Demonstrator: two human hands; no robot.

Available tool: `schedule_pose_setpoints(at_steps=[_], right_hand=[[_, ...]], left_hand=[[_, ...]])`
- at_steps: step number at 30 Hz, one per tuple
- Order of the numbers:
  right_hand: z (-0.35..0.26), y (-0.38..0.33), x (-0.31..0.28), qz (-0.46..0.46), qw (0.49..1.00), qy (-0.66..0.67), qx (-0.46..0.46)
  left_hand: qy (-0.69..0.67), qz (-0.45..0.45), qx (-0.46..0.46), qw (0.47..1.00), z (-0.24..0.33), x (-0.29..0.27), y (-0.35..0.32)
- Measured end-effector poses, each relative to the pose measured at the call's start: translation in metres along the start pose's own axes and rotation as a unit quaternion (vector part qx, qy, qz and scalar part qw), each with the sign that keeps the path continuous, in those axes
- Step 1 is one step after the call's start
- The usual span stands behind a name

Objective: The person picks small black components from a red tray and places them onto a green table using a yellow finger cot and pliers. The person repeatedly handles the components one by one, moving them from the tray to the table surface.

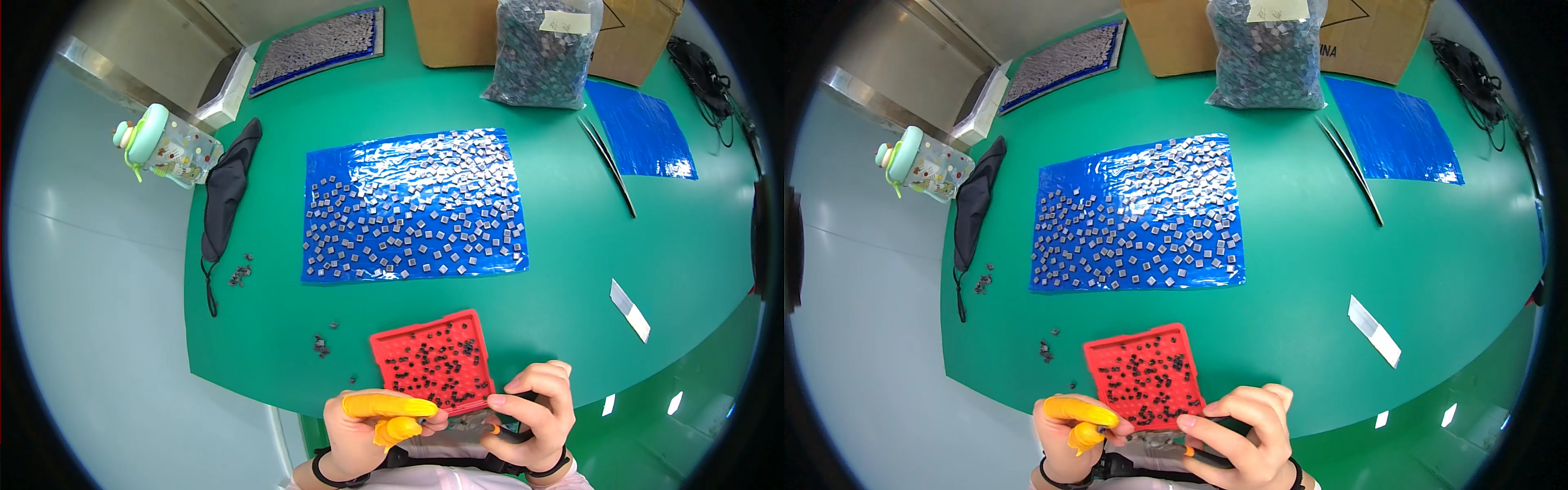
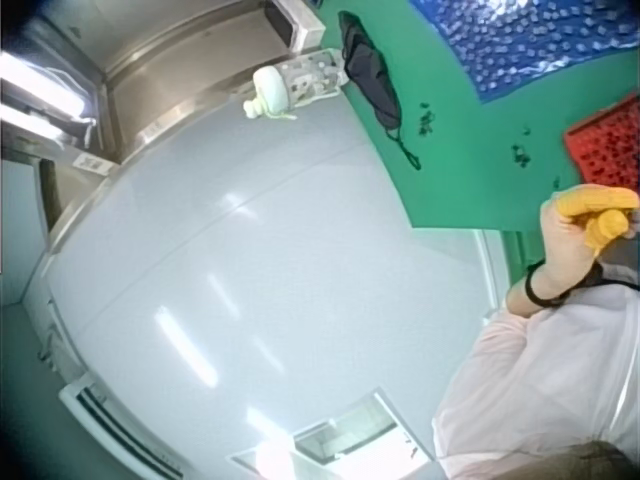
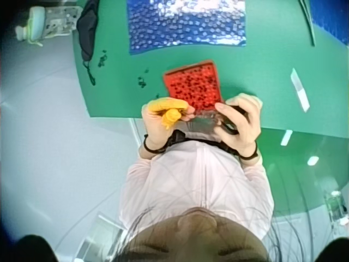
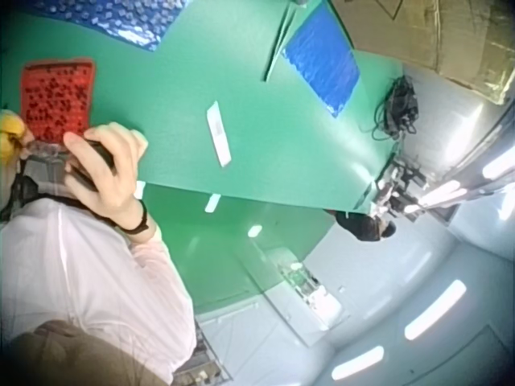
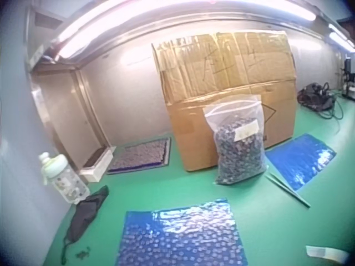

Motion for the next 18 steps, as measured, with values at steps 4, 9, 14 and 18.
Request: schedule_pose_setpoints(at_steps=[4, 9, 14, 18], right_hand=[[-0.004, 0.004, 0.003, 0.02, 0.994, -0.101, 0.032], [-0.007, 0.008, 0.008, -0.009, 0.983, -0.183, 0.031], [-0.004, 0.006, 0.001, -0.002, 0.986, -0.162, 0.038], [-0.001, 0.007, -0.003, 0.012, 0.988, -0.149, 0.04]], left_hand=[[-0.022, 0.051, -0.045, 0.997, 0.002, -0.005, 0.003], [0.177, 0.053, 0.105, 0.977, 0.044, -0.022, 0.008], [0.482, 0.109, 0.335, 0.802, 0.114, -0.021, 0.012], [0.604, 0.063, 0.436, 0.664, 0.139, 0.01, 0.035]])
Point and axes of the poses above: each hand's wrist, its own y-axis towards the middle knuckle, its own x-axis out of the palm, z = x × y, the point moved 7 cm from there along y, towards the middle knuckle, and after that the axes turned 10 degrees about z, right-handed, at the moved point
